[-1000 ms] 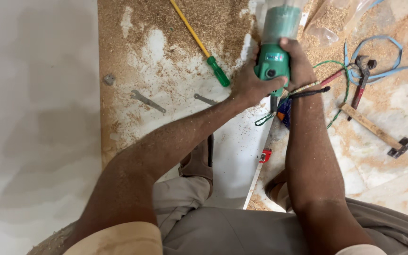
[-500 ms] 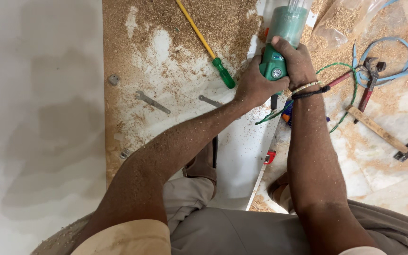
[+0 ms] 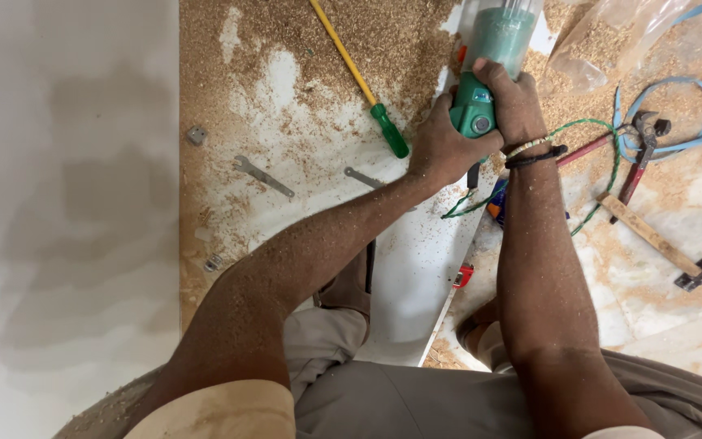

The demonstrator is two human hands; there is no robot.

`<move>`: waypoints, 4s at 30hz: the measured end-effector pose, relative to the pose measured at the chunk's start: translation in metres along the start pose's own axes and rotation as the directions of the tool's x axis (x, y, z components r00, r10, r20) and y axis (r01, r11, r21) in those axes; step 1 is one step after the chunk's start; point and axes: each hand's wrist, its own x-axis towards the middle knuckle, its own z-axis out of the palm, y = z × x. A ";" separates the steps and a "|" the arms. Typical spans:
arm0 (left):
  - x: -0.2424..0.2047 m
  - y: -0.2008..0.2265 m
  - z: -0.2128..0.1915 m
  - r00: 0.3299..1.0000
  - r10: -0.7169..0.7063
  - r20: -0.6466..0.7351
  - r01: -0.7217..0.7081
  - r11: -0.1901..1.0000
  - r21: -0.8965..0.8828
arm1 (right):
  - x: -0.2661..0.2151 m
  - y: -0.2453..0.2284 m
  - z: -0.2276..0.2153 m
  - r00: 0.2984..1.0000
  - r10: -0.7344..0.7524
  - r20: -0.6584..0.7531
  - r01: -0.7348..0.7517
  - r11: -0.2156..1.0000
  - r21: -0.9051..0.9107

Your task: The person uses a green handheld electric router to carve a groove along the vertical edge of a white wooden cabinet. The camera is positioned overhead, showing the tool moving steadily along the wood surface while generating sawdust.

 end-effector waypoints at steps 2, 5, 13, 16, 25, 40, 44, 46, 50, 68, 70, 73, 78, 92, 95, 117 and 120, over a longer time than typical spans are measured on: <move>0.002 -0.003 0.000 1.000 -0.011 0.004 0.011 1.000 0.016 | 0.002 0.002 0.004 1.000 0.022 -0.019 -0.022 1.000 -0.007; 0.008 -0.006 -0.002 1.000 0.002 0.000 -0.002 1.000 0.013 | 0.005 0.002 0.005 1.000 0.018 -0.020 -0.017 0.999 0.050; 0.016 -0.010 -0.001 1.000 0.018 -0.012 -0.018 1.000 0.022 | 0.013 0.006 0.004 0.997 0.049 -0.067 -0.050 0.998 -0.028; 0.015 -0.009 0.001 0.999 0.015 -0.034 -0.014 0.999 0.038 | 0.011 0.007 0.006 0.996 0.067 -0.063 -0.066 0.998 0.019; 0.010 -0.014 0.006 0.994 0.075 -0.073 -0.072 0.997 0.038 | 0.007 0.014 0.003 0.997 0.022 -0.075 -0.024 0.999 -0.029; -0.033 -0.008 0.060 0.785 0.418 0.457 0.004 0.734 -0.679 | -0.099 0.029 -0.056 0.955 -0.266 0.134 0.103 0.718 0.688; -0.009 0.015 0.043 0.691 0.228 0.686 0.109 0.905 -0.410 | -0.102 0.000 -0.067 0.977 -0.211 0.027 0.168 0.841 0.514; -0.003 0.020 0.043 0.728 0.153 0.669 0.150 0.915 -0.374 | -0.102 -0.012 -0.066 0.986 -0.157 -0.052 0.164 0.895 0.416; -0.003 0.016 0.042 0.789 0.240 0.565 -0.180 0.970 -0.161 | -0.089 -0.021 -0.059 0.952 -0.054 -0.301 0.101 0.985 0.141; -0.022 -0.012 -0.001 0.608 0.218 0.763 0.458 0.689 -0.562 | -0.073 -0.026 -0.022 0.998 0.035 0.060 -0.058 0.898 0.436; -0.017 -0.022 0.001 0.673 0.199 0.712 0.398 0.714 -0.576 | -0.063 -0.016 -0.018 0.999 0.025 0.045 -0.041 0.919 0.391; -0.015 -0.035 0.007 0.792 0.144 0.593 0.333 0.713 -0.617 | -0.047 -0.008 -0.015 0.999 0.012 0.053 -0.028 0.944 0.328; 0.000 -0.047 0.007 0.903 0.051 0.426 0.252 0.741 -0.623 | -0.032 -0.010 -0.001 0.996 0.066 0.055 -0.080 0.947 0.311; 0.005 -0.047 -0.003 0.914 0.048 0.403 0.203 0.805 -0.558 | -0.006 0.001 0.003 0.993 0.054 0.107 -0.088 0.932 0.351; 0.010 -0.050 -0.001 0.924 0.021 0.382 0.187 0.846 -0.499 | 0.002 0.009 0.000 0.988 0.038 0.151 -0.091 0.928 0.362; 0.030 -0.055 0.001 0.900 0.014 0.435 0.266 0.774 -0.575 | 0.022 0.016 -0.006 0.988 -0.049 0.144 0.008 0.961 0.277; 0.029 -0.054 0.004 0.924 0.034 0.382 0.218 0.773 -0.595 | 0.025 0.022 -0.011 0.989 -0.050 0.142 0.015 0.971 0.237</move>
